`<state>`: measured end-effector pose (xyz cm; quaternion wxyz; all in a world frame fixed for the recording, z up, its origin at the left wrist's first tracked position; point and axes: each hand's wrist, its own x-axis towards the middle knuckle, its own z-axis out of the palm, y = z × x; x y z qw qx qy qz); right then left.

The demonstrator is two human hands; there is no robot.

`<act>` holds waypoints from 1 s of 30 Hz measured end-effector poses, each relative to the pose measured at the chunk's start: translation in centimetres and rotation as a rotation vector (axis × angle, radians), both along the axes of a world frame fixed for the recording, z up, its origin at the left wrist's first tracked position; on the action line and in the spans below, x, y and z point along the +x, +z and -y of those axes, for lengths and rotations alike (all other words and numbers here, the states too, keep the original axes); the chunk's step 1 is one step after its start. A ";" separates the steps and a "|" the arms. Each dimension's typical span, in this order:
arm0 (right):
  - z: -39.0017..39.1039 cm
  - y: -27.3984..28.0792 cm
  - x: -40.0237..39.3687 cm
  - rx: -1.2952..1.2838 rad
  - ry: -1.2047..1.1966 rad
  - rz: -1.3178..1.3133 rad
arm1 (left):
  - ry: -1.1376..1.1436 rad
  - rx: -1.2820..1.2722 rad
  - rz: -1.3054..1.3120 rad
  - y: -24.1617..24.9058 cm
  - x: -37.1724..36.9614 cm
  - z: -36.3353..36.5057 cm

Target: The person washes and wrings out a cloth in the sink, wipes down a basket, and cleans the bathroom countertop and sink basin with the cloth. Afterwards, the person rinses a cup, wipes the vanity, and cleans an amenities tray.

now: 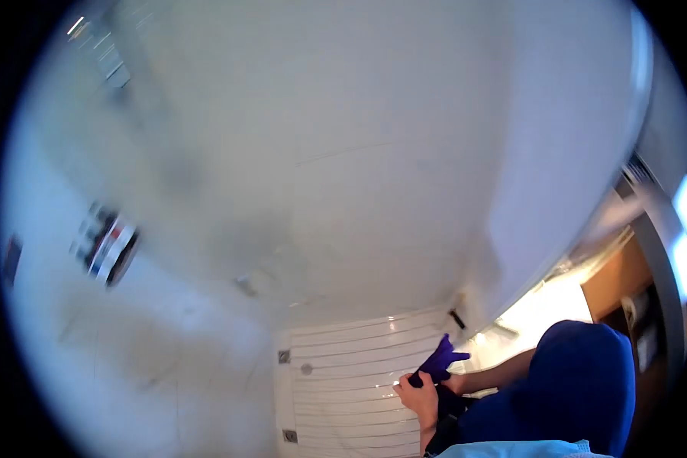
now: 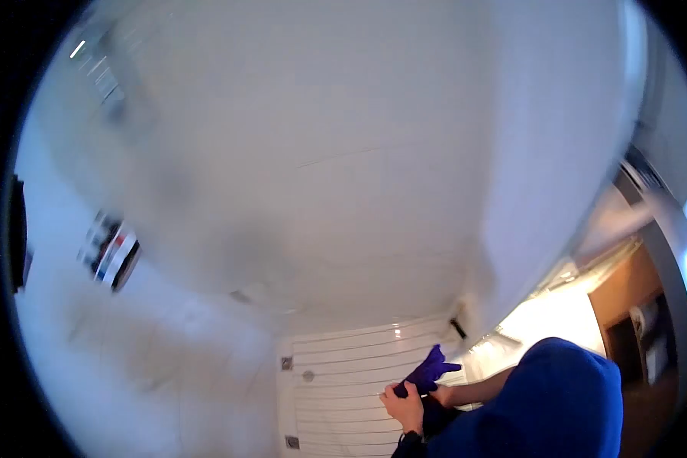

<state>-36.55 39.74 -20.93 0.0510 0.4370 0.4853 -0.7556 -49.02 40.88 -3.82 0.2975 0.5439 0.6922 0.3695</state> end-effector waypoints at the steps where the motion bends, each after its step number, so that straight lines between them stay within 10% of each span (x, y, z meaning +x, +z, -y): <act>1: 3.2 -1.4 3.8 -0.185 -0.091 -0.118 | -0.081 -0.048 -0.032 0.6 1.9 1.5; 4: 11.1 -3.5 14.9 -0.324 -0.354 -0.404 | -0.295 -0.187 0.116 -0.5 8.3 4.9; 6: 15.0 8.2 20.1 -0.111 -0.828 0.423 | -0.471 -0.310 0.303 0.6 13.5 8.5; 11: 21.9 18.2 26.2 -0.189 -1.493 -0.513 | -0.876 -0.686 1.019 6.9 26.5 12.0; 13: 24.5 20.6 27.9 1.007 -1.544 -0.004 | -0.903 -0.915 1.433 6.5 32.2 14.9; 14: 24.9 24.0 28.8 1.681 -1.307 0.761 | -0.933 -0.951 1.490 5.8 34.1 15.3; 15: 25.9 22.6 29.7 1.378 -1.467 0.344 | -1.009 -0.821 1.372 7.0 36.2 16.5; 19: 28.5 17.0 33.3 0.995 -1.676 0.160 | -1.392 0.018 0.465 7.6 41.4 19.9; 20: 29.2 17.3 34.6 1.039 -1.697 0.263 | -1.405 0.004 0.470 6.9 42.0 19.9; 22: 30.1 17.7 38.0 0.622 -2.098 -0.381 | -1.308 -0.560 0.675 5.0 42.8 20.1; 25: 30.1 20.4 45.3 0.746 -2.290 -0.490 | -1.307 -0.501 0.500 4.7 44.7 18.9; 30: 21.5 20.0 57.1 1.347 -1.507 1.179 | -1.171 -0.809 0.520 -1.6 48.6 15.7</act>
